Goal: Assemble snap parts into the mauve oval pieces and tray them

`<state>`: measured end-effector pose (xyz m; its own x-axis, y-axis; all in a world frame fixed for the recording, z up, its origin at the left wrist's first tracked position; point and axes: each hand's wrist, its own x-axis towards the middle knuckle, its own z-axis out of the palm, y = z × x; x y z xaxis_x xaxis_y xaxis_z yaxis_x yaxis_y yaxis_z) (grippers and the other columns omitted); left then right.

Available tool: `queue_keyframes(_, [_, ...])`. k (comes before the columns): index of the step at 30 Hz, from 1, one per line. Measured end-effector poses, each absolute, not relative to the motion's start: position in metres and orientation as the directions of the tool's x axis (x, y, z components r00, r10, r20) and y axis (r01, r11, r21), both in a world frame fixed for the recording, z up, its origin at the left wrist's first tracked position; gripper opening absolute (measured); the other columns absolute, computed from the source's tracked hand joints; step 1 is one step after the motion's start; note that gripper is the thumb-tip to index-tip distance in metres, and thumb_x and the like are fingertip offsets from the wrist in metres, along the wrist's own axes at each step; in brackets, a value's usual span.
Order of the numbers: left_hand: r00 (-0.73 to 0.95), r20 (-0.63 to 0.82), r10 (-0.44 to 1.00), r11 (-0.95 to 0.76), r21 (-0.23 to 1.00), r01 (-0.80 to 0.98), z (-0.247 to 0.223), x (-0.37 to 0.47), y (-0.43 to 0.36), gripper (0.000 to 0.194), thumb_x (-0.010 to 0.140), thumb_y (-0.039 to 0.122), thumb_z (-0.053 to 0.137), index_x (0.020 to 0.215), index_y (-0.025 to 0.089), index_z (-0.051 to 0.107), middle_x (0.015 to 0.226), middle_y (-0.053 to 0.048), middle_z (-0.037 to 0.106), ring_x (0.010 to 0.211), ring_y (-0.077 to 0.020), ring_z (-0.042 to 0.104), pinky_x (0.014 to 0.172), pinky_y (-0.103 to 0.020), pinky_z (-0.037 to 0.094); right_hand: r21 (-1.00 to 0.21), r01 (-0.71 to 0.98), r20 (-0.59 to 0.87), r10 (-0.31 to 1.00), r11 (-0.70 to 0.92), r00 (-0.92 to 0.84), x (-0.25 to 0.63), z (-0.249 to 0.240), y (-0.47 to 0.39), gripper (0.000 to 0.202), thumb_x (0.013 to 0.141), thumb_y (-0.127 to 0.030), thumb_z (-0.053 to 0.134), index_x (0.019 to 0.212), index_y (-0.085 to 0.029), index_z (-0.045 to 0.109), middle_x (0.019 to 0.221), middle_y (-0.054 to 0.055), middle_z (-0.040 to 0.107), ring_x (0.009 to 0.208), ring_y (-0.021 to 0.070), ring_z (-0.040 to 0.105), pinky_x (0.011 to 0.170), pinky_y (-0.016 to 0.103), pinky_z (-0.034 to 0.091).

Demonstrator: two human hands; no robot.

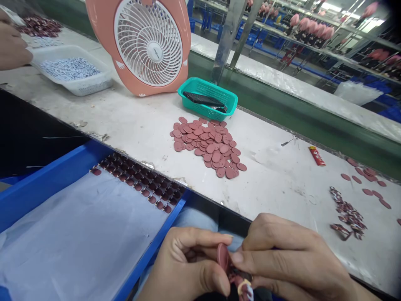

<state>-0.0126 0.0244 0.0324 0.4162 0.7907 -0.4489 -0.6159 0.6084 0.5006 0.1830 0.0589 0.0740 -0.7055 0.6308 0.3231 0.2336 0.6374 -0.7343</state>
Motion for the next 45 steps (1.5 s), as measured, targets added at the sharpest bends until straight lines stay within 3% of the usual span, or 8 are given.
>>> queue_keyframes(2, [0.425,-0.449,0.786,0.615,0.493,-0.616,0.033,-0.012,0.025,0.024,0.055,0.024,0.097,0.075,0.028,0.085,0.052,0.004,0.073,0.049,-0.0108,0.064,0.053,-0.021,0.051,-0.733,0.228,0.333,0.631,0.641,-0.701,0.182,0.074,0.059,0.021,0.097,-0.018,0.064,0.116,-0.013,0.07,0.083,0.007,0.073,0.075,0.0125,0.067,0.07,0.021,0.057])
queue_keyframes(7, [0.378,-0.424,0.823,0.564,0.527,-0.636,0.031,-0.012,0.026,0.029,0.053,0.037,0.096,0.078,0.029,0.085,0.056,0.005,0.075,0.052,-0.0073,0.062,0.061,-0.019,0.052,-0.738,0.206,0.364,0.636,0.643,-0.68,0.18,0.07,0.061,0.016,0.096,-0.015,0.065,0.11,-0.009,0.071,0.082,0.007,0.072,0.074,0.0108,0.066,0.071,0.019,0.057])
queue_keyframes(22, [0.311,-0.501,0.808,0.567,0.517,-0.641,0.02,-0.012,0.029,0.029,0.057,0.037,0.095,0.08,0.023,0.083,0.06,0.002,0.077,0.055,-0.0088,0.068,0.054,-0.016,0.055,-0.787,0.208,0.321,0.674,0.581,-0.666,0.178,0.058,0.073,0.017,0.09,-0.01,0.071,0.106,-0.013,0.074,0.086,0.007,0.071,0.079,0.0116,0.066,0.073,0.018,0.055])
queue_keyframes(26, [0.272,-0.498,0.823,0.55,0.583,-0.598,0.012,-0.018,0.034,0.048,0.056,0.049,0.093,0.094,0.022,0.083,0.073,-0.003,0.079,0.065,-0.016,0.072,0.049,-0.019,0.058,-0.775,0.232,0.333,0.692,0.588,-0.641,0.177,0.056,0.076,0.016,0.089,-0.009,0.073,0.104,-0.013,0.074,0.088,0.006,0.071,0.081,0.0114,0.066,0.075,0.019,0.055])
queue_keyframes(29, [0.158,-0.503,0.85,0.489,0.639,-0.594,0.002,-0.021,0.039,0.061,0.052,0.054,0.092,0.102,0.021,0.08,0.085,-0.007,0.079,0.071,-0.0192,0.072,0.048,-0.023,0.06,-0.687,0.329,0.411,0.72,0.648,-0.56,0.17,0.049,0.078,0.017,0.09,-0.009,0.071,0.106,-0.014,0.073,0.089,0.006,0.07,0.081,0.0126,0.065,0.072,0.022,0.054])
queue_keyframes(33, [-0.227,-0.468,0.854,0.269,0.771,-0.577,-0.006,-0.015,0.041,0.043,0.049,0.042,0.097,0.081,0.022,0.078,0.072,0.0,0.073,0.064,-0.0136,0.063,0.048,-0.02,0.057,-0.401,0.556,0.581,0.672,0.728,-0.46,0.149,0.032,0.077,0.018,0.09,-0.006,0.068,0.108,-0.008,0.069,0.083,0.008,0.068,0.073,0.0166,0.058,0.064,0.029,0.052])
queue_keyframes(36, [-0.327,-0.386,0.863,0.175,0.834,-0.524,-0.013,-0.01,0.041,0.036,0.052,0.04,0.096,0.075,0.022,0.075,0.068,0.001,0.07,0.063,-0.0123,0.06,0.047,-0.016,0.052,-0.22,0.603,0.659,0.573,0.767,-0.488,0.132,0.019,0.076,0.022,0.089,-0.004,0.067,0.112,-0.002,0.066,0.08,0.011,0.068,0.071,0.019,0.055,0.06,0.033,0.051])
queue_keyframes(45, [-0.39,-0.411,0.824,0.202,0.856,-0.475,-0.033,-0.032,0.039,0.029,0.064,0.04,0.089,0.077,0.018,0.074,0.077,-0.004,0.07,0.071,-0.0181,0.064,0.05,-0.023,0.054,-0.238,0.558,0.645,0.559,0.795,-0.522,0.099,0.0,0.079,0.019,0.091,-0.008,0.065,0.11,-0.006,0.068,0.079,0.01,0.069,0.068,0.0188,0.055,0.059,0.033,0.052])
